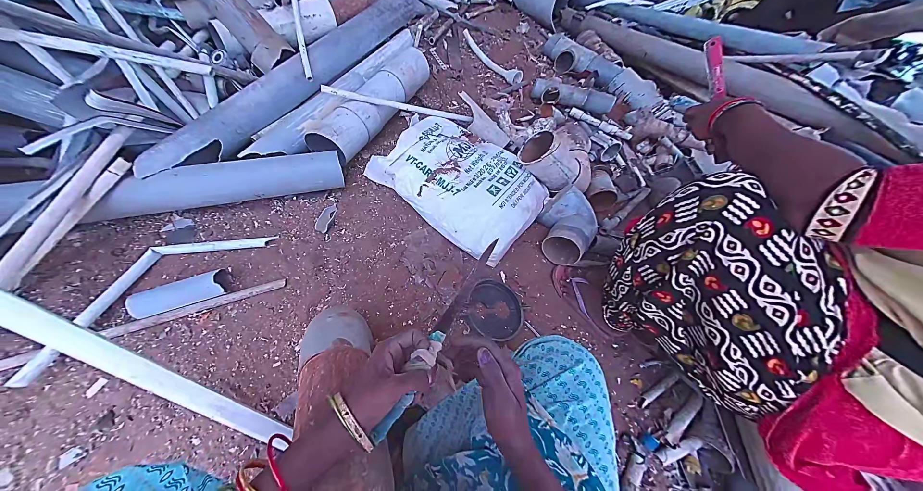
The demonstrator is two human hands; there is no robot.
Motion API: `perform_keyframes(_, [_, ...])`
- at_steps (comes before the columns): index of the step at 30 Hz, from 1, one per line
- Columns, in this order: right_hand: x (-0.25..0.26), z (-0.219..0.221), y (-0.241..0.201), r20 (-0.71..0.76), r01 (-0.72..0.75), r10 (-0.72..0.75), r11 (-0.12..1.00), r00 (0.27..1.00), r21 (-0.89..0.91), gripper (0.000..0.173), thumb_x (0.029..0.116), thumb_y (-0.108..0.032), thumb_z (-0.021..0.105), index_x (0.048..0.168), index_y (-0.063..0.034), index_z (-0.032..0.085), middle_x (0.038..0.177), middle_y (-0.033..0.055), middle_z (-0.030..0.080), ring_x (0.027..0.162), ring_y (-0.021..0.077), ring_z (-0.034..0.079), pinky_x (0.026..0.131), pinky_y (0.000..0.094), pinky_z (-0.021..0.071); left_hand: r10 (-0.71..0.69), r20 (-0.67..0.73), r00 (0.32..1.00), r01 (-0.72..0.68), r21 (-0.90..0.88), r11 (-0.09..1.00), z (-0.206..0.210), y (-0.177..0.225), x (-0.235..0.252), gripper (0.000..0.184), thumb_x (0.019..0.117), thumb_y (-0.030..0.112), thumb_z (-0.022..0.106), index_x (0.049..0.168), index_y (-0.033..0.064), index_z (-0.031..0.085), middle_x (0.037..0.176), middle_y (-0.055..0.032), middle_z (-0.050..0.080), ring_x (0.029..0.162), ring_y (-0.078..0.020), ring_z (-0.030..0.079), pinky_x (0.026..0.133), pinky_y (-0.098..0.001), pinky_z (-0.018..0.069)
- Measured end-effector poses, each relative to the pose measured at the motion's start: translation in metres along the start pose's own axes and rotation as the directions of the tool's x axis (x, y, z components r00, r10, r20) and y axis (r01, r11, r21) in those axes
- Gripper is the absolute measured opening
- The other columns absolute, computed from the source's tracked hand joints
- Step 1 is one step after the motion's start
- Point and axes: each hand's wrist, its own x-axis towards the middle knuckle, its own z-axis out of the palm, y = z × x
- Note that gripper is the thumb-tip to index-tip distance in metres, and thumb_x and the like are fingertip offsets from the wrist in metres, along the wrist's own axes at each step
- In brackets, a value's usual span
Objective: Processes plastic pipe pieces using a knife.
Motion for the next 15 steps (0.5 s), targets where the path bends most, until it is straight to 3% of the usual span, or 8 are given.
perform_keyframes(2, [0.003, -0.001, -0.006, 0.038, -0.061, 0.062, 0.997, 0.997, -0.037, 0.043, 0.1057, -0.026, 0.044, 0.121, 0.0116, 0.059, 0.113, 0.0038, 0.068, 0.089, -0.0033, 0.064, 0.076, 0.0165, 0.0550, 0.000, 0.011, 1.000, 0.000, 0.014, 1.000, -0.001, 0.001, 0.000, 0.026, 0.0811, -0.006, 0.055, 0.096, 0.0158, 0.053, 0.075, 0.0107, 0.063, 0.057, 0.0029, 0.057, 0.052, -0.0134, 0.0478])
perform_keyframes(4, [0.004, 0.002, -0.011, 0.104, -0.135, 0.140, 0.989, 0.985, -0.055, 0.044, 0.0999, -0.016, 0.051, 0.130, 0.0167, 0.051, 0.124, 0.0117, 0.063, 0.097, -0.0021, 0.063, 0.081, 0.0161, 0.0536, -0.003, 0.034, 0.999, 0.003, 0.005, 1.000, -0.001, 0.002, 0.000, 0.027, 0.0813, -0.006, 0.054, 0.097, 0.0164, 0.052, 0.074, 0.0108, 0.063, 0.056, 0.0030, 0.056, 0.051, -0.0135, 0.0471])
perform_keyframes(7, [0.002, 0.008, -0.009, 0.166, -0.150, 0.157, 0.987, 0.974, -0.051, 0.037, 0.0973, -0.009, 0.057, 0.125, 0.0154, 0.057, 0.110, 0.0097, 0.068, 0.090, -0.0017, 0.064, 0.079, 0.0165, 0.0543, -0.001, 0.063, 0.998, 0.002, -0.021, 1.000, -0.001, 0.002, -0.004, 0.029, 0.0821, -0.007, 0.056, 0.098, 0.0173, 0.052, 0.074, 0.0118, 0.065, 0.053, 0.0047, 0.056, 0.048, -0.0118, 0.0464])
perform_keyframes(10, [0.002, 0.008, -0.007, 0.151, -0.079, 0.092, 0.992, 0.984, -0.095, 0.022, 0.0983, -0.006, 0.055, 0.100, 0.0118, 0.068, 0.083, 0.0040, 0.066, 0.071, -0.0071, 0.056, 0.068, 0.0099, 0.0470, -0.021, 0.101, 0.995, 0.031, -0.100, 0.995, -0.003, 0.004, -0.007, 0.032, 0.0819, -0.005, 0.057, 0.102, 0.0179, 0.050, 0.071, 0.0127, 0.064, 0.049, 0.0058, 0.054, 0.045, -0.0102, 0.0448])
perform_keyframes(13, [0.003, 0.005, -0.008, 0.170, -0.003, 0.027, 0.990, 0.985, -0.141, 0.023, 0.0993, -0.007, 0.054, 0.097, 0.0113, 0.069, 0.078, 0.0082, 0.064, 0.068, -0.0042, 0.053, 0.066, 0.0100, 0.0432, 0.009, 0.216, 0.976, 0.051, -0.273, 0.961, -0.012, 0.000, -0.005, 0.027, 0.0834, 0.009, 0.071, 0.105, 0.0215, 0.060, 0.074, 0.0096, 0.067, 0.051, 0.0036, 0.058, 0.046, -0.0111, 0.0470])
perform_keyframes(15, [0.003, 0.004, -0.009, 0.179, 0.065, -0.033, 0.983, 0.983, -0.170, 0.024, 0.0998, -0.006, 0.054, 0.096, 0.0116, 0.069, 0.078, 0.0134, 0.065, 0.068, 0.0025, 0.054, 0.067, 0.0138, 0.0440, 0.035, 0.304, 0.952, 0.092, -0.393, 0.915, -0.016, -0.003, -0.001, 0.025, 0.0855, 0.015, 0.074, 0.109, 0.0204, 0.068, 0.078, 0.0054, 0.069, 0.055, 0.0003, 0.062, 0.048, -0.0125, 0.0492])
